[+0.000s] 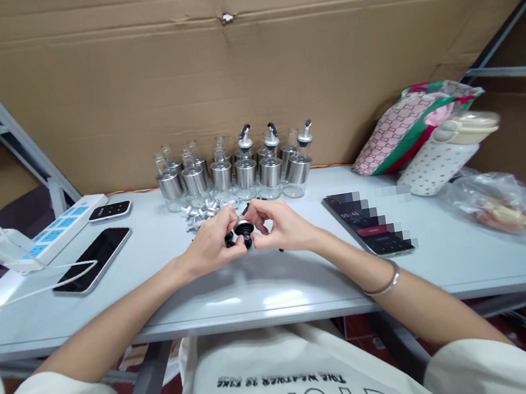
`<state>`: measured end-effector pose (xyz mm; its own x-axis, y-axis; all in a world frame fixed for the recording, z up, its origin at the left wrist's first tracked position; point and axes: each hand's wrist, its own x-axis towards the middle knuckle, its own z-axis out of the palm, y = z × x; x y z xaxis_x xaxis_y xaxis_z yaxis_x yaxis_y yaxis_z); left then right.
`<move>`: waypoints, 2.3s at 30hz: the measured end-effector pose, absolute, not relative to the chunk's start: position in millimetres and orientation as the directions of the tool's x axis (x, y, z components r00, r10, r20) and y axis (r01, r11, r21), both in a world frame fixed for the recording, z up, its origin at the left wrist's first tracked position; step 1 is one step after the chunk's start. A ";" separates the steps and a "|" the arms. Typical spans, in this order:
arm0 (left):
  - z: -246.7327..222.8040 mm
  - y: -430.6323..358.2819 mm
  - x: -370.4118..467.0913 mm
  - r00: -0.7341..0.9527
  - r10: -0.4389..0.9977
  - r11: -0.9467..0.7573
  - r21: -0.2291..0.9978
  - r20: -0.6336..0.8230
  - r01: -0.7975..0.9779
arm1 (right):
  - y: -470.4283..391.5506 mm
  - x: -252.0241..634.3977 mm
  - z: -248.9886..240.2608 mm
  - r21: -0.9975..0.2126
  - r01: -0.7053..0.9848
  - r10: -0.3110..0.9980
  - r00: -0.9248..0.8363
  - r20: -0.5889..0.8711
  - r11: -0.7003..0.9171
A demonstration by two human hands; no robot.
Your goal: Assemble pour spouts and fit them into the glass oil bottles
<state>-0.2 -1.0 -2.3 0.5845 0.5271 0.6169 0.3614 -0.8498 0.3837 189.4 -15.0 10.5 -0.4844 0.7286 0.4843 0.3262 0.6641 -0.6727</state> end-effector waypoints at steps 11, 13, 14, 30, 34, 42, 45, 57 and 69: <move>-6.4 3.3 -1.1 0.513 0.405 -0.906 0.257 0.757 0.335 | -4.7 193.8 4.6 -0.698 0.234 0.731 -0.321 0.602 0.677; -6.3 4.1 -0.7 0.524 0.360 -0.922 0.208 0.772 0.328 | -6.3 194.5 6.0 -0.690 0.218 0.718 -0.330 0.613 0.690; -6.5 4.6 -0.6 0.524 0.341 -0.927 0.189 0.781 0.323 | -7.6 194.6 6.9 -0.685 0.213 0.710 -0.343 0.615 0.697; -2.4 4.2 -2.1 0.529 0.332 -0.925 0.159 0.781 0.345 | -8.8 196.9 14.9 -0.545 0.339 0.642 -0.370 0.672 0.767; -4.1 6.9 -2.9 0.545 0.341 -0.906 0.112 0.766 0.409 | -7.4 203.9 22.5 -0.525 0.413 0.668 -0.442 0.598 0.744; -7.7 12.1 -5.7 0.609 0.302 -0.914 0.042 0.733 0.403 | 26.4 240.3 14.8 -0.286 0.907 0.905 -0.189 0.381 0.310; -8.7 12.0 -4.8 0.642 0.318 -0.902 0.016 0.698 0.430 | 33.6 245.9 4.0 -0.169 0.978 0.972 -0.085 0.220 0.124; -10.1 15.5 -6.1 0.696 0.375 -0.850 -0.072 0.613 0.522 | 38.2 248.0 -8.4 -0.193 0.981 0.992 0.037 0.124 -0.012; -8.1 11.2 -4.6 0.706 0.351 -0.848 -0.111 0.615 0.518 | 20.8 219.6 13.5 -0.886 0.390 0.967 -0.065 0.245 0.250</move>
